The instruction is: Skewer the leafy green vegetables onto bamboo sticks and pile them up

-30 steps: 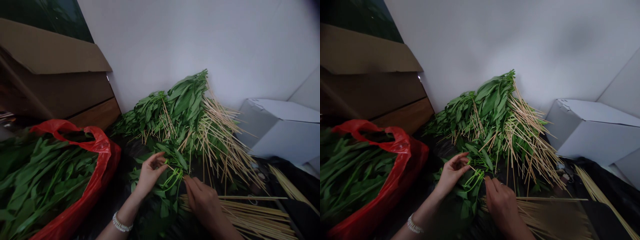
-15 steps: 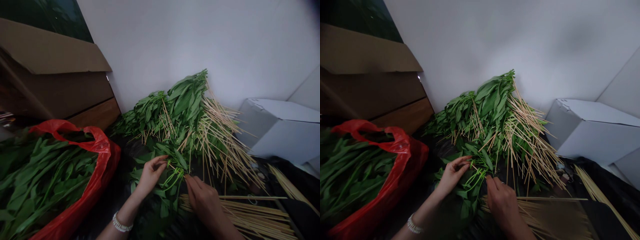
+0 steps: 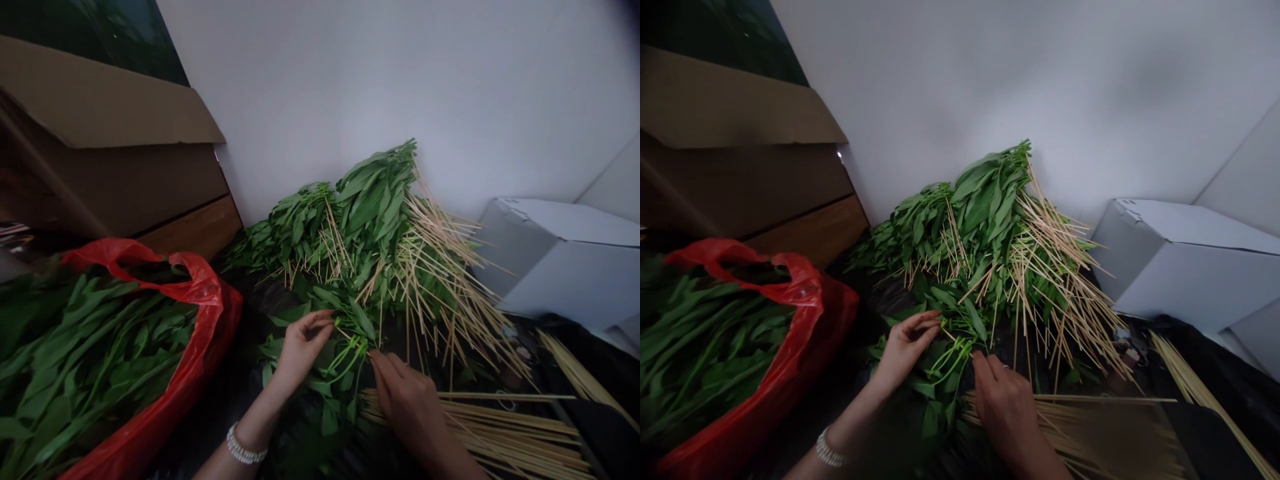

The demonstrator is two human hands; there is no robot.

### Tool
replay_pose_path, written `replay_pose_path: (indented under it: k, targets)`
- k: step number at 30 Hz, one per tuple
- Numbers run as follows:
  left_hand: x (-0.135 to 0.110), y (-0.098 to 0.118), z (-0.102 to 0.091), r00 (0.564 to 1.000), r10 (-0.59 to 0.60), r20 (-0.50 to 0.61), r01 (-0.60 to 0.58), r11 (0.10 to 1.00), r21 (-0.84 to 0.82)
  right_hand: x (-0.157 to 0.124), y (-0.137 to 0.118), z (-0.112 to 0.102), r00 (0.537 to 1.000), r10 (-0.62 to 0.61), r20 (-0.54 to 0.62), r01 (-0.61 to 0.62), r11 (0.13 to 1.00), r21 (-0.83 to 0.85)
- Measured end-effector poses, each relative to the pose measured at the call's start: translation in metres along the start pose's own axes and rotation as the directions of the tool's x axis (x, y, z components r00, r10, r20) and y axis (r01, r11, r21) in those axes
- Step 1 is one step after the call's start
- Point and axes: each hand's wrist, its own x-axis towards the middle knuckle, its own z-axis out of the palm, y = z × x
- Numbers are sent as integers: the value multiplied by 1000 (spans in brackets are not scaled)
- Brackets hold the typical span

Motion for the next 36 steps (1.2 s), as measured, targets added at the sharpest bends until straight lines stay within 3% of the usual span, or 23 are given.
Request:
replay_pose_path:
  k: [8, 15, 21, 28, 36]
  targets:
    - [0, 0, -1, 1000, 22, 4, -22, 997, 74, -1, 0, 1, 1000, 2, 6, -1, 1000, -9]
    - [-7, 1, 3, 990, 142, 18, -142, 961, 238, -2, 0, 3, 1000, -5, 24, 5, 1000, -19]
    - [-2, 6, -5, 999, 41, 23, -43, 996, 76, -1, -2, 0, 1000, -16, -9, 17, 999, 32]
    - [3, 6, -13, 989, -96, 116, 102, 994, -43, -2, -3, 0, 999, -36, -28, 38, 997, 67]
    - [-3, 6, 0, 962, -67, 265, 82, 996, -44, -1, -5, -1, 999, -43, -26, 46, 993, 111]
